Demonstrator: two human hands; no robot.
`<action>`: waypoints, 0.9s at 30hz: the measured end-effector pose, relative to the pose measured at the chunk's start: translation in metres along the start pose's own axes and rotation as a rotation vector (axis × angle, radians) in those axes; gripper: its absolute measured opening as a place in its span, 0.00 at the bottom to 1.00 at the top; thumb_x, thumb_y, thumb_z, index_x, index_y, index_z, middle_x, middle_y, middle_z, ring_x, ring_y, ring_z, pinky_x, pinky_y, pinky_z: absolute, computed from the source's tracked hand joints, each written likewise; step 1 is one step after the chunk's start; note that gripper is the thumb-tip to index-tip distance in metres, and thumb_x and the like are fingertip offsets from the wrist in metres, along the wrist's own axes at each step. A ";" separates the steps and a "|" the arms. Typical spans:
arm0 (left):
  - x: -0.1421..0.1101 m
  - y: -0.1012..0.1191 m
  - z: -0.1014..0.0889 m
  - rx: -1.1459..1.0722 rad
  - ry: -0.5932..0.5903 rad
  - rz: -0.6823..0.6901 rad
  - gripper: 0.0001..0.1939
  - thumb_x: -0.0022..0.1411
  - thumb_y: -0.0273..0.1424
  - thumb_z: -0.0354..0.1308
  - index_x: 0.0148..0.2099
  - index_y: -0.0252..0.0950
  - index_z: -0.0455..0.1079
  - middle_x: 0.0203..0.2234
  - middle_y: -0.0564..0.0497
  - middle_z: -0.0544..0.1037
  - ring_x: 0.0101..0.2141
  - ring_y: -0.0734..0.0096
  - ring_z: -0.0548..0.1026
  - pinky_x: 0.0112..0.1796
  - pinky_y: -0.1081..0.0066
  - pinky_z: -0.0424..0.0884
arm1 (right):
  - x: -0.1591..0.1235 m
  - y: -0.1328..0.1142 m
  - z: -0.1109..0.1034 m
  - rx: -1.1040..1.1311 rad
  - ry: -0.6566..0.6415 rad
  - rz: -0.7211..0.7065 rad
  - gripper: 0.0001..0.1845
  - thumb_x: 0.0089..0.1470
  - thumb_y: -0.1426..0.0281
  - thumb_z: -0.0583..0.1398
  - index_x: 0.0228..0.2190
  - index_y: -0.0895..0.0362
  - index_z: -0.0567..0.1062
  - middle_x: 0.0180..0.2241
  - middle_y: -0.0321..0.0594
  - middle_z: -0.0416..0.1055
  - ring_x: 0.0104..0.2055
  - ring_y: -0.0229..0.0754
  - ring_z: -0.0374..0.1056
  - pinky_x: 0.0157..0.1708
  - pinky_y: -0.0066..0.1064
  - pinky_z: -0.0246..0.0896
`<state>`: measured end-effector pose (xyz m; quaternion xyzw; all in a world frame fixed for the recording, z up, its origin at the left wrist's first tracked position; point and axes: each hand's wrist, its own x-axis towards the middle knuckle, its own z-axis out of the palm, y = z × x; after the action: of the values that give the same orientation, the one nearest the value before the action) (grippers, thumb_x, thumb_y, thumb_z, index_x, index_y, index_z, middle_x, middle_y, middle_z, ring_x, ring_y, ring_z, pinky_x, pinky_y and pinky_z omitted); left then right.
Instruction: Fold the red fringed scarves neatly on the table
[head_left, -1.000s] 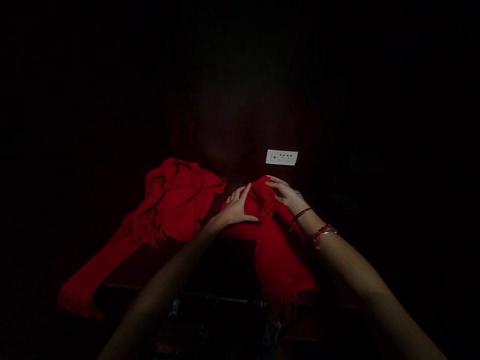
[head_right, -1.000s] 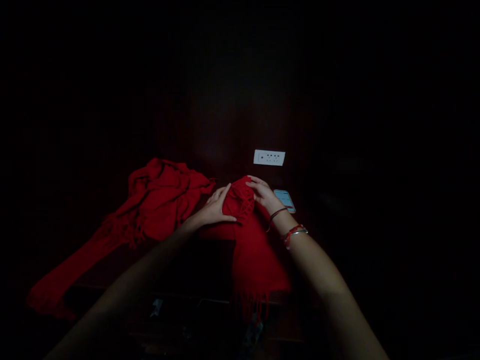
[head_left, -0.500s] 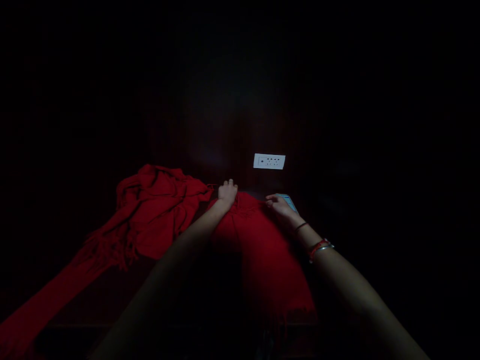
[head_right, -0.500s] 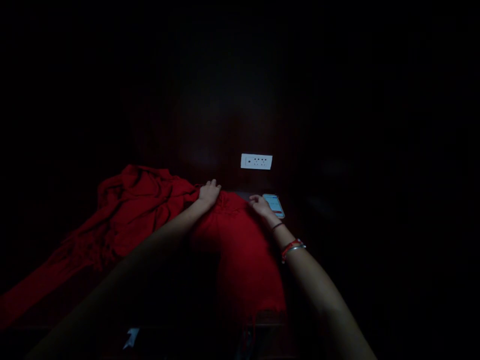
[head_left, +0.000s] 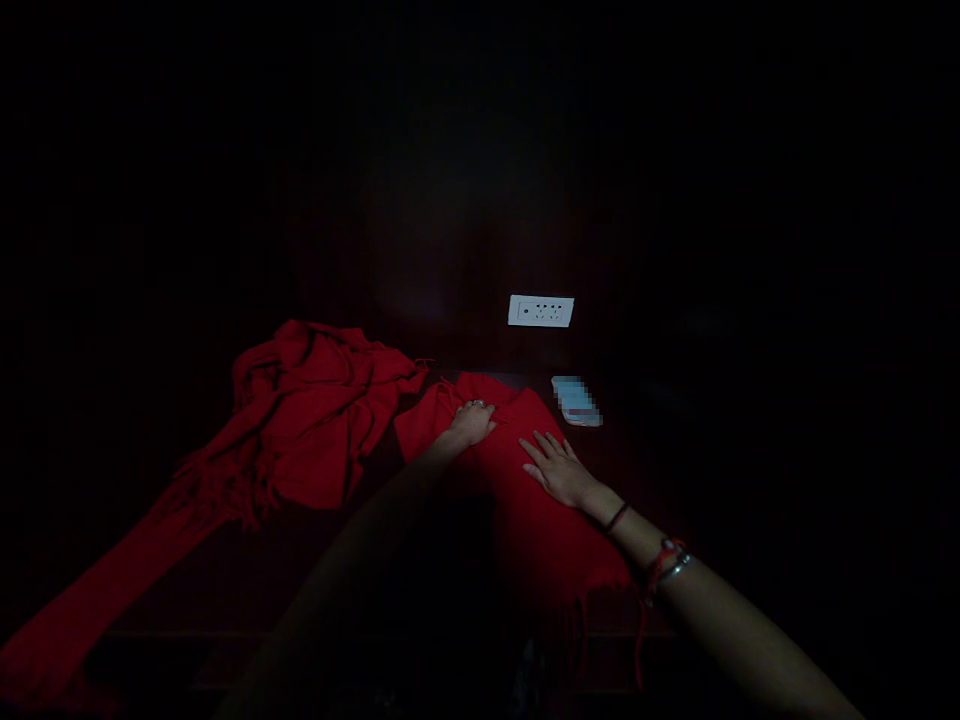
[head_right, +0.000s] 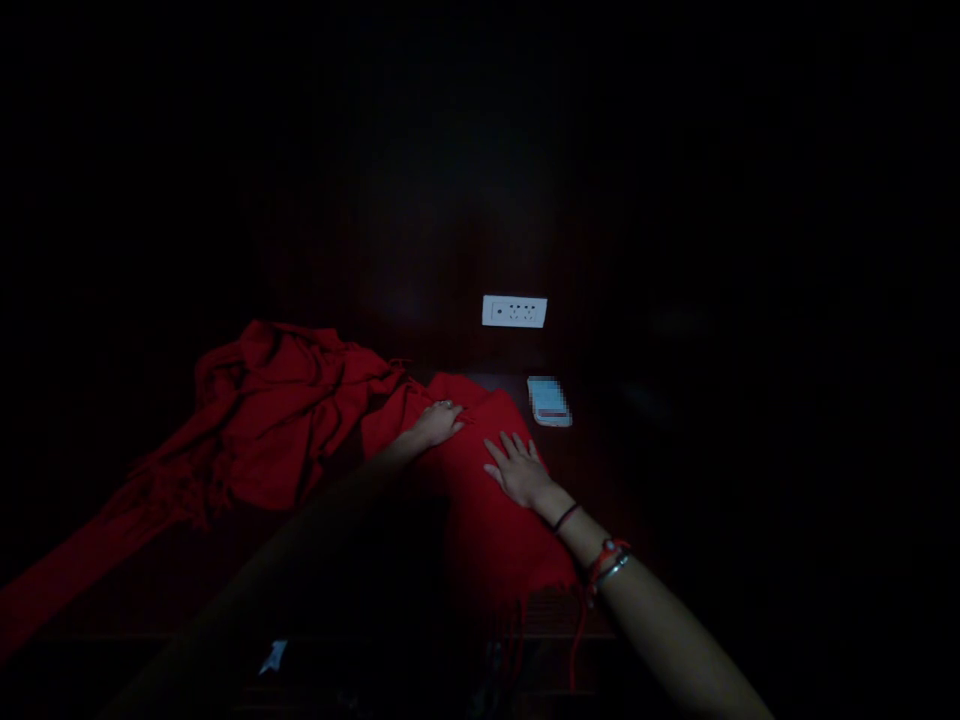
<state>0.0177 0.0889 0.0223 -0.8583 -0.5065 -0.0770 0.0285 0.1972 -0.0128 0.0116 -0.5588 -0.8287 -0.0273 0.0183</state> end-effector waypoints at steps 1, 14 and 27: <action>-0.003 0.001 0.001 0.001 0.023 -0.016 0.16 0.58 0.31 0.45 0.48 0.32 0.61 0.43 0.41 0.67 0.44 0.60 0.64 0.43 0.64 0.61 | 0.004 0.006 0.000 -0.002 -0.009 -0.034 0.29 0.54 0.56 0.38 0.55 0.54 0.49 0.57 0.50 0.43 0.57 0.51 0.38 0.51 0.48 0.36; -0.022 -0.016 -0.013 -0.035 0.116 -0.543 0.31 0.52 0.42 0.50 0.55 0.33 0.52 0.46 0.37 0.64 0.47 0.48 0.60 0.42 0.57 0.59 | 0.028 0.023 -0.004 0.138 -0.036 -0.056 0.29 0.53 0.55 0.40 0.53 0.54 0.54 0.56 0.47 0.47 0.57 0.46 0.40 0.51 0.48 0.35; -0.015 -0.047 -0.022 0.005 0.103 -0.389 0.23 0.57 0.41 0.43 0.54 0.39 0.55 0.52 0.40 0.57 0.50 0.50 0.55 0.44 0.50 0.54 | 0.015 0.025 -0.011 0.099 0.118 -0.079 0.23 0.53 0.61 0.46 0.49 0.58 0.61 0.50 0.48 0.57 0.53 0.45 0.50 0.51 0.44 0.39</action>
<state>-0.0329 0.0964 0.0405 -0.7392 -0.6607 -0.1236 0.0410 0.2147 0.0092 0.0245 -0.5216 -0.8478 -0.0201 0.0935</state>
